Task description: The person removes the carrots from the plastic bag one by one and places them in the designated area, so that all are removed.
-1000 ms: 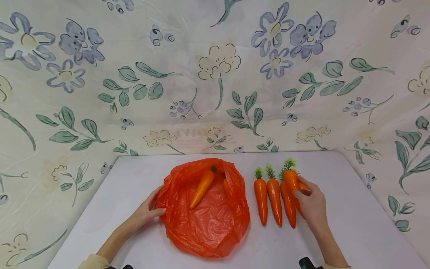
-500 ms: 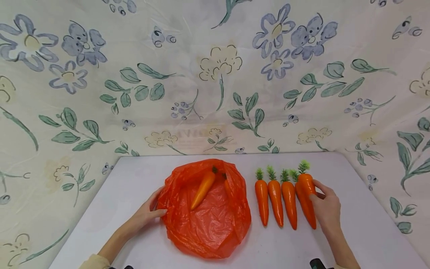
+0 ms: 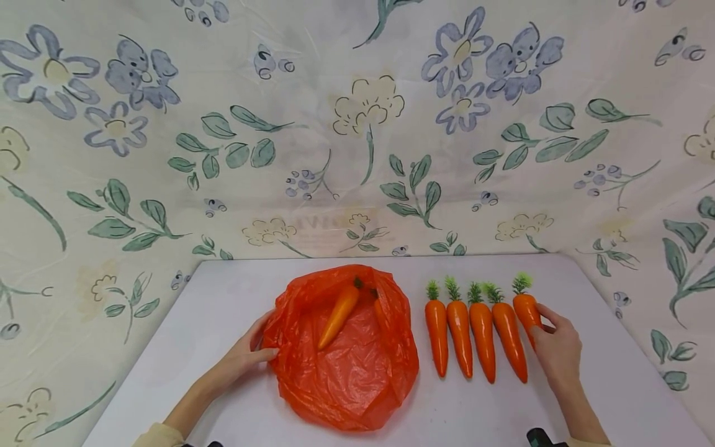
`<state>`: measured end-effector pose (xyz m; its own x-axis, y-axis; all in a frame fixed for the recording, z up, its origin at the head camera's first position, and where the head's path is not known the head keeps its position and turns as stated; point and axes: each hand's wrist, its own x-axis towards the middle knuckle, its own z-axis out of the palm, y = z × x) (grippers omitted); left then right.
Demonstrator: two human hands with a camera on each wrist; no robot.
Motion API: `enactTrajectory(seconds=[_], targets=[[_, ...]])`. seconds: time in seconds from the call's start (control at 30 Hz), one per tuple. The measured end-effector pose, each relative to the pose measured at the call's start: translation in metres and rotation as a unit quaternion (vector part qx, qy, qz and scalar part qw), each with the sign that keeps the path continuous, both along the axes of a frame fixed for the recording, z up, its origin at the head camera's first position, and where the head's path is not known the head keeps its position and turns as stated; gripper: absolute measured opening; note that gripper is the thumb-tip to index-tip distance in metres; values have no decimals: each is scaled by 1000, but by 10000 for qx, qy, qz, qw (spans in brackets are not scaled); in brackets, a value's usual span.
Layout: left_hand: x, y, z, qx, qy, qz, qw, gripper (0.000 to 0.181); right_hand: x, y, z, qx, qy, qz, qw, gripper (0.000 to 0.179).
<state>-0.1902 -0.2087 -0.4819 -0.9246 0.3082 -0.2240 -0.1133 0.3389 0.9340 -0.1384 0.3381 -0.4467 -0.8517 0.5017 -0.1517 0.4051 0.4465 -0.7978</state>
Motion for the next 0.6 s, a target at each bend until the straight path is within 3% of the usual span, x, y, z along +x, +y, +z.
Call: enactTrajectory(seconds=[0.37,0.6], targets=[[0,0,-1,-5,24,-34,10000,88,0,8,-14,181,-471,176,9986,54],[0,-1,-1,-18,102,-76,9999,89,-4,8,-20,531,-450,290,9971,53]])
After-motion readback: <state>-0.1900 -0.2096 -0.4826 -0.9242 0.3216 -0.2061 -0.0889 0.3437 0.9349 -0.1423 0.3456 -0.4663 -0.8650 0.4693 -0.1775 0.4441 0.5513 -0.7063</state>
